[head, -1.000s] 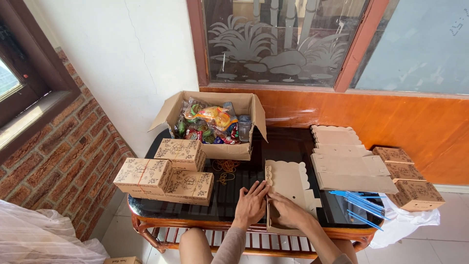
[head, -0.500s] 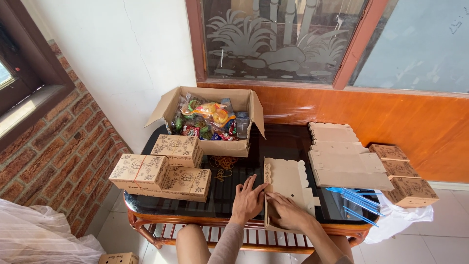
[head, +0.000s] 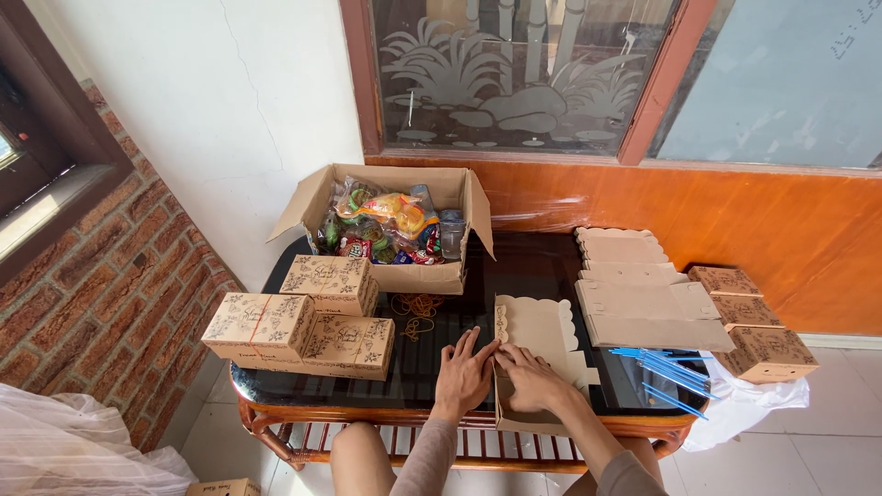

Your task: The person assembles a flat cardboard box by folding and tucking its flaps. They then place a small snack packet and a cup of instant noodles into the box and close the lid.

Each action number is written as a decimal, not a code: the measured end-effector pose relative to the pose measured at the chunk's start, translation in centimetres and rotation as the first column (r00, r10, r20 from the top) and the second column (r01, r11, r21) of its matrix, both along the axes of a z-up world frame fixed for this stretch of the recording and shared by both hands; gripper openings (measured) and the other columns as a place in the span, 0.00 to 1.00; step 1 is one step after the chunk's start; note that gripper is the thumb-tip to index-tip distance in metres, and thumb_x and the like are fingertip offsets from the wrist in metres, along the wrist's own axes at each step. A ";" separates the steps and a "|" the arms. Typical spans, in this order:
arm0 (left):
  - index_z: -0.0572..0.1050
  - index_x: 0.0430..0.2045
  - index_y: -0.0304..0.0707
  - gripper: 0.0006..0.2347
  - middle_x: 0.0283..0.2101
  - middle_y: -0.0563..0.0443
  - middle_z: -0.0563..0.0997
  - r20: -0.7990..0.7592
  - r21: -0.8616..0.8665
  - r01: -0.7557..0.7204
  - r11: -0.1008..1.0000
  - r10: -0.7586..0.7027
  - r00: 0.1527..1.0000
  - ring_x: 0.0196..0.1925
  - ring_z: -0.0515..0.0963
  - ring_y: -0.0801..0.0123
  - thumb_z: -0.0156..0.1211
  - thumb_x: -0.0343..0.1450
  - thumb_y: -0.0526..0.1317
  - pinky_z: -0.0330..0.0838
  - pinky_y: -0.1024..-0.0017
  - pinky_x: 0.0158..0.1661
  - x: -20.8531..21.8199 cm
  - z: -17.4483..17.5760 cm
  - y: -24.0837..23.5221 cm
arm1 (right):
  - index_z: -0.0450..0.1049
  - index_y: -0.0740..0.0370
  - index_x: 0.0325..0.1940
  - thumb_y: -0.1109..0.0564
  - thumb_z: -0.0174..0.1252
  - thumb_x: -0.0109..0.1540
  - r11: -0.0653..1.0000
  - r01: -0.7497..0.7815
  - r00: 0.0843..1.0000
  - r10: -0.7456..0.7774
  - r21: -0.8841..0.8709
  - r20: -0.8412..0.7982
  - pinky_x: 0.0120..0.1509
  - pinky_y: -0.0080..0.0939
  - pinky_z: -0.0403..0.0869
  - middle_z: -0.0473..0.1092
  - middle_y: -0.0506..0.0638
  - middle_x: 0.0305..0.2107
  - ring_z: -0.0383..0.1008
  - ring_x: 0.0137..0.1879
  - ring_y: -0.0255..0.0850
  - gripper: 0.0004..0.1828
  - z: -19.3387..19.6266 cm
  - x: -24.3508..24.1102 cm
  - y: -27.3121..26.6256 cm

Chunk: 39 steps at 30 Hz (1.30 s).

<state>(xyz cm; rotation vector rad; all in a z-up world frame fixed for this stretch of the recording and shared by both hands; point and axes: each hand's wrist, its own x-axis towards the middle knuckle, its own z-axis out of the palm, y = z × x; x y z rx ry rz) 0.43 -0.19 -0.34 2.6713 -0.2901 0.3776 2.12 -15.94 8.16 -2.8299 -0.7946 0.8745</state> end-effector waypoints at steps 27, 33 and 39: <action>0.71 0.61 0.59 0.18 0.70 0.43 0.64 0.003 -0.042 -0.029 0.999 0.029 1.000 0.72 0.62 0.55 0.47 0.76 0.52 0.60 0.50 0.55 0.0 0.6 -0.5 | 0.73 0.53 0.63 0.47 0.50 0.65 0.505 0.416 0.719 -0.692 0.756 0.066 0.73 0.46 0.64 0.68 0.48 0.63 0.66 0.70 0.43 0.23 -1.8 0.4 -12.9; 0.72 0.58 0.63 0.16 0.68 0.49 0.65 -0.080 -0.034 -0.073 0.997 0.070 0.994 0.72 0.63 0.59 0.49 0.76 0.53 0.61 0.54 0.61 -0.5 1.9 -1.0 | 0.71 0.55 0.66 0.50 0.55 0.66 0.243 0.549 0.593 -0.788 0.800 -0.167 0.70 0.51 0.70 0.72 0.63 0.58 0.71 0.65 0.55 0.24 -8.6 1.4 -14.6; 0.73 0.56 0.62 0.14 0.67 0.51 0.67 -0.038 -0.015 -0.094 0.995 0.093 0.995 0.72 0.64 0.62 0.51 0.76 0.51 0.62 0.56 0.59 -0.4 1.6 -1.3 | 0.70 0.59 0.67 0.53 0.56 0.65 0.097 0.557 0.524 -0.811 0.825 -0.259 0.70 0.52 0.69 0.72 0.62 0.58 0.71 0.66 0.54 0.25 -6.9 -1.5 -12.7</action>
